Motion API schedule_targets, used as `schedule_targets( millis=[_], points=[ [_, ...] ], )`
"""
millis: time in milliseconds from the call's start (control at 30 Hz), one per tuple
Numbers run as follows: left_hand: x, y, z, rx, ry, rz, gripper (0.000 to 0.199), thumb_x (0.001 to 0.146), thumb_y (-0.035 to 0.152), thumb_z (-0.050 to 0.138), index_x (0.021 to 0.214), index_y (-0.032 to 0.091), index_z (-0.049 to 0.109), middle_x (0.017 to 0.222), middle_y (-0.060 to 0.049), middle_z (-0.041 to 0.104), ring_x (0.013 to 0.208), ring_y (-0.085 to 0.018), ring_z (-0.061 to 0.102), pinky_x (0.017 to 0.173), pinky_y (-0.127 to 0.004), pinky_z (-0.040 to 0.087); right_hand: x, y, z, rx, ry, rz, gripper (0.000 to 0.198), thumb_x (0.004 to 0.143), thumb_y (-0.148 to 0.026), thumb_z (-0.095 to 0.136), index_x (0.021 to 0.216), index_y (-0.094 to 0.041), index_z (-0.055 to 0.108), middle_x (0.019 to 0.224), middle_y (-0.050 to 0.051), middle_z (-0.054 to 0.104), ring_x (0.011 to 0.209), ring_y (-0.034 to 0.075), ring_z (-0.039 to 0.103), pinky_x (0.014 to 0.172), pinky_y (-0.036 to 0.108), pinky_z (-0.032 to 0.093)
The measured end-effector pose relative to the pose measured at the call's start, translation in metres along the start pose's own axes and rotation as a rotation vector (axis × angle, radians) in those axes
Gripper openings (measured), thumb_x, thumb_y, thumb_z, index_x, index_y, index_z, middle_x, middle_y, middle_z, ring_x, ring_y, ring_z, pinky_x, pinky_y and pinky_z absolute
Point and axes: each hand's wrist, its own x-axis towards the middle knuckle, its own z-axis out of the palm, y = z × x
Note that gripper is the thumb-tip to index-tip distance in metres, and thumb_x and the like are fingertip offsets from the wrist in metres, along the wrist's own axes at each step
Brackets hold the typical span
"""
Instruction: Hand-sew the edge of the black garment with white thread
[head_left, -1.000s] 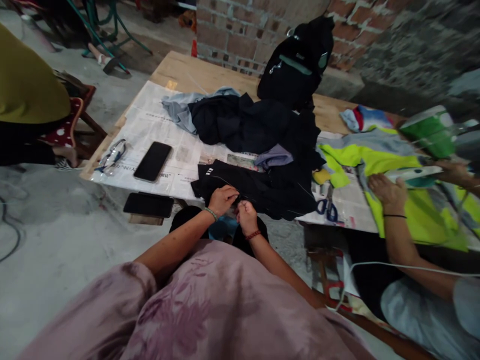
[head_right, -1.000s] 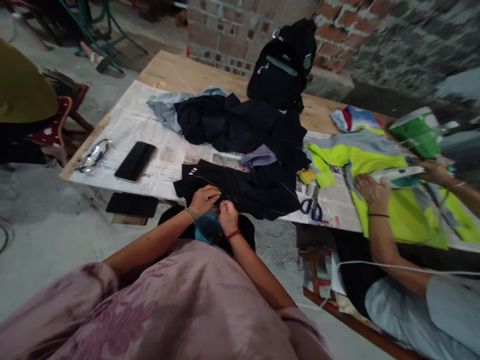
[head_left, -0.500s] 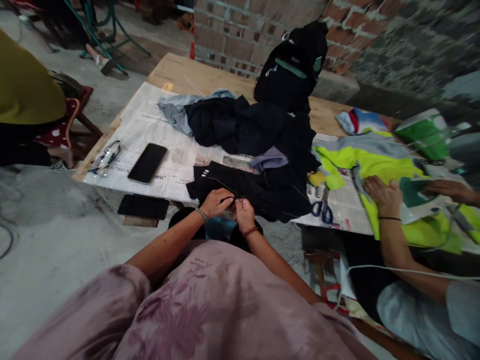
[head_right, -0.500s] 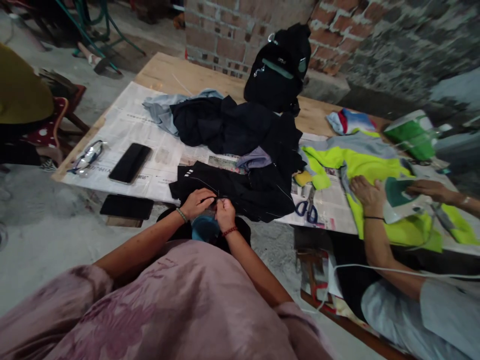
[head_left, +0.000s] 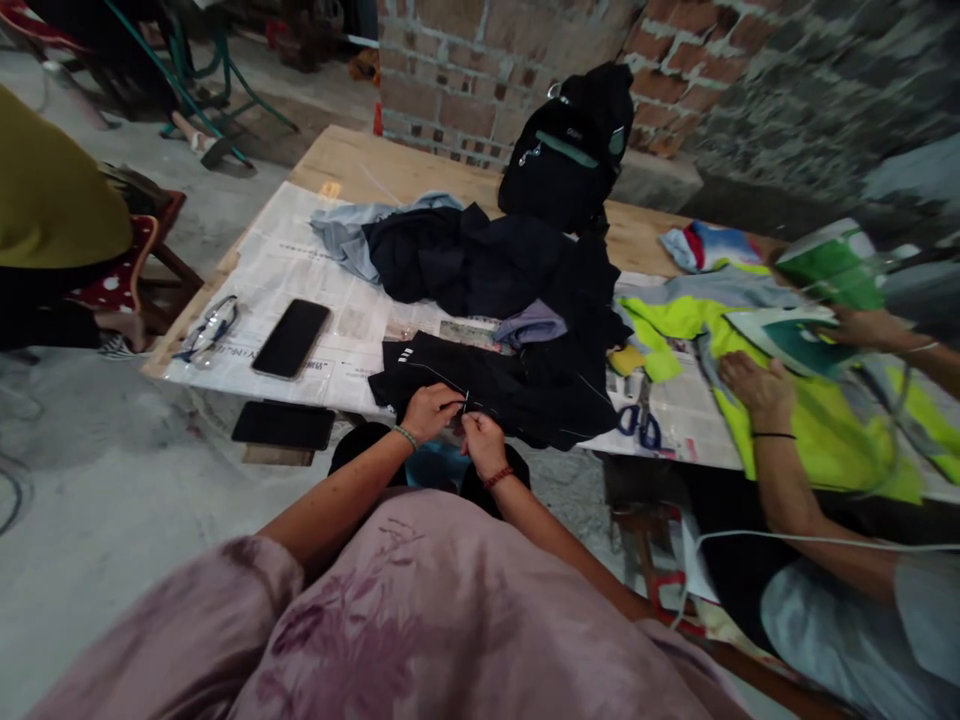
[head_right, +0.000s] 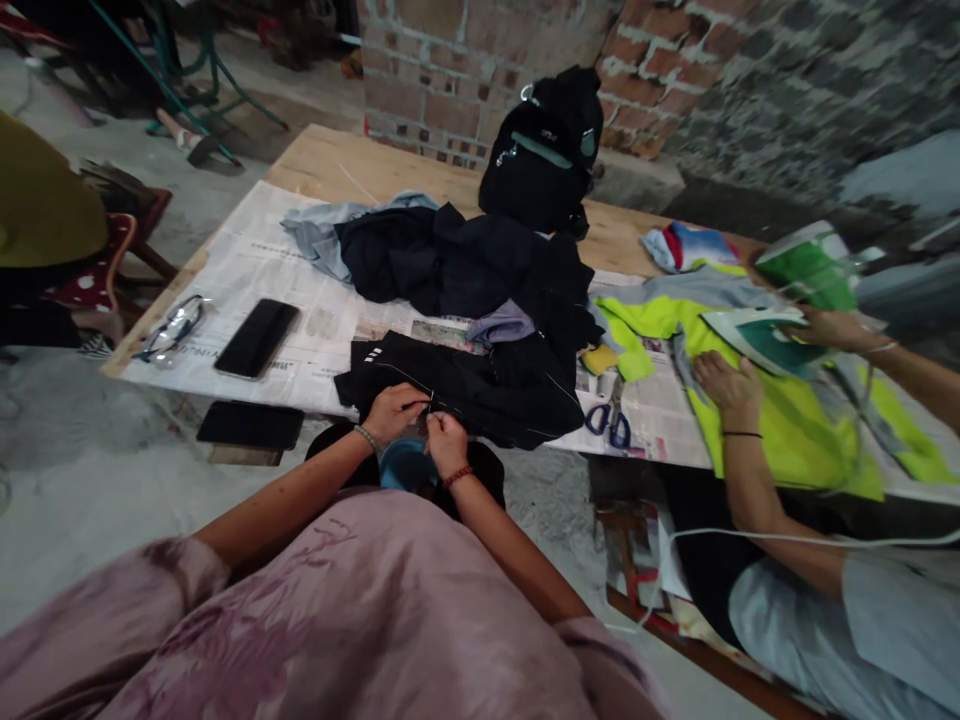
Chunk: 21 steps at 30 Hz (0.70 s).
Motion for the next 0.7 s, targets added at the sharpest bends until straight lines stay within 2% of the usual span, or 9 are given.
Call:
schedule_targets(
  millis=[167,333,433,500,533,567,600,633,700],
  points=[
    [0.000,-0.001,-0.001,0.032,-0.002,0.004,0.012,0.076,0.016,0.058,0.081,0.020,0.067,0.081,-0.001,0.067,0.078,-0.013,0.059,0.073,-0.027,0.041,0.007,0.007,0.005,-0.044,0.056,-0.020,0.027,0.077,-0.041,0.042,0.066,-0.019,0.053,0.048,-0.003,0.055,0.035,0.009,0.045,0.036,0.020,0.034],
    [0.000,-0.002,-0.001,0.053,-0.063,0.059,0.012,0.075,0.015,0.057,0.081,0.020,0.067,0.081,-0.001,0.067,0.080,-0.014,0.059,0.074,-0.028,0.041,0.013,0.000,0.010,-0.003,0.102,-0.022,0.029,0.077,-0.042,0.043,0.059,-0.020,0.048,0.037,-0.005,0.044,0.034,0.010,0.043,0.036,0.020,0.034],
    [-0.001,-0.002,0.000,0.031,-0.034,0.021,0.013,0.076,0.014,0.056,0.082,0.020,0.067,0.081,-0.001,0.066,0.079,-0.012,0.059,0.074,-0.027,0.041,0.005,-0.009,0.001,-0.036,0.004,0.032,0.030,0.080,-0.040,0.038,0.065,-0.018,0.051,0.043,-0.002,0.052,0.034,0.010,0.045,0.035,0.021,0.033],
    [-0.001,-0.002,0.001,0.016,-0.010,-0.003,0.014,0.076,0.013,0.056,0.082,0.020,0.067,0.081,0.000,0.066,0.078,-0.011,0.059,0.073,-0.027,0.040,-0.006,-0.015,-0.014,-0.128,-0.105,0.028,0.028,0.080,-0.038,0.038,0.077,-0.017,0.056,0.057,0.001,0.061,0.036,0.010,0.049,0.036,0.021,0.034],
    [-0.001,-0.002,0.001,0.009,-0.005,-0.010,0.015,0.075,0.013,0.056,0.082,0.021,0.067,0.081,0.001,0.065,0.079,-0.011,0.059,0.074,-0.026,0.040,-0.013,-0.020,-0.024,-0.210,-0.169,-0.022,0.025,0.079,-0.036,0.042,0.084,-0.018,0.058,0.063,0.000,0.064,0.039,0.010,0.051,0.038,0.022,0.035],
    [-0.001,-0.002,0.002,0.003,-0.005,-0.014,0.015,0.075,0.012,0.057,0.082,0.021,0.067,0.082,0.001,0.065,0.079,-0.011,0.059,0.074,-0.026,0.040,-0.019,-0.025,-0.035,-0.304,-0.217,-0.131,0.022,0.077,-0.034,0.046,0.086,-0.019,0.060,0.066,0.000,0.064,0.044,0.011,0.054,0.043,0.022,0.039],
    [-0.001,-0.002,0.002,-0.002,-0.006,-0.017,0.015,0.075,0.012,0.057,0.082,0.021,0.067,0.082,0.001,0.065,0.080,-0.011,0.059,0.074,-0.026,0.040,-0.025,-0.031,-0.046,-0.398,-0.242,-0.255,0.018,0.075,-0.033,0.050,0.082,-0.021,0.062,0.067,0.000,0.064,0.053,0.013,0.057,0.052,0.023,0.042],
    [-0.001,-0.002,0.002,-0.006,-0.008,-0.019,0.015,0.075,0.012,0.057,0.082,0.021,0.067,0.083,0.001,0.065,0.080,-0.011,0.058,0.075,-0.026,0.039,-0.029,-0.037,-0.057,-0.462,-0.237,-0.375,0.015,0.075,-0.033,0.052,0.076,-0.022,0.063,0.070,0.001,0.065,0.063,0.015,0.059,0.061,0.025,0.044],
    [-0.001,-0.002,0.002,-0.012,-0.011,-0.024,0.015,0.075,0.012,0.057,0.082,0.021,0.066,0.083,0.001,0.065,0.080,-0.012,0.058,0.075,-0.027,0.040,-0.034,-0.051,-0.074,-0.488,-0.162,-0.524,0.016,0.076,-0.033,0.053,0.071,-0.024,0.065,0.073,0.002,0.065,0.073,0.017,0.058,0.072,0.030,0.044]
  ],
)
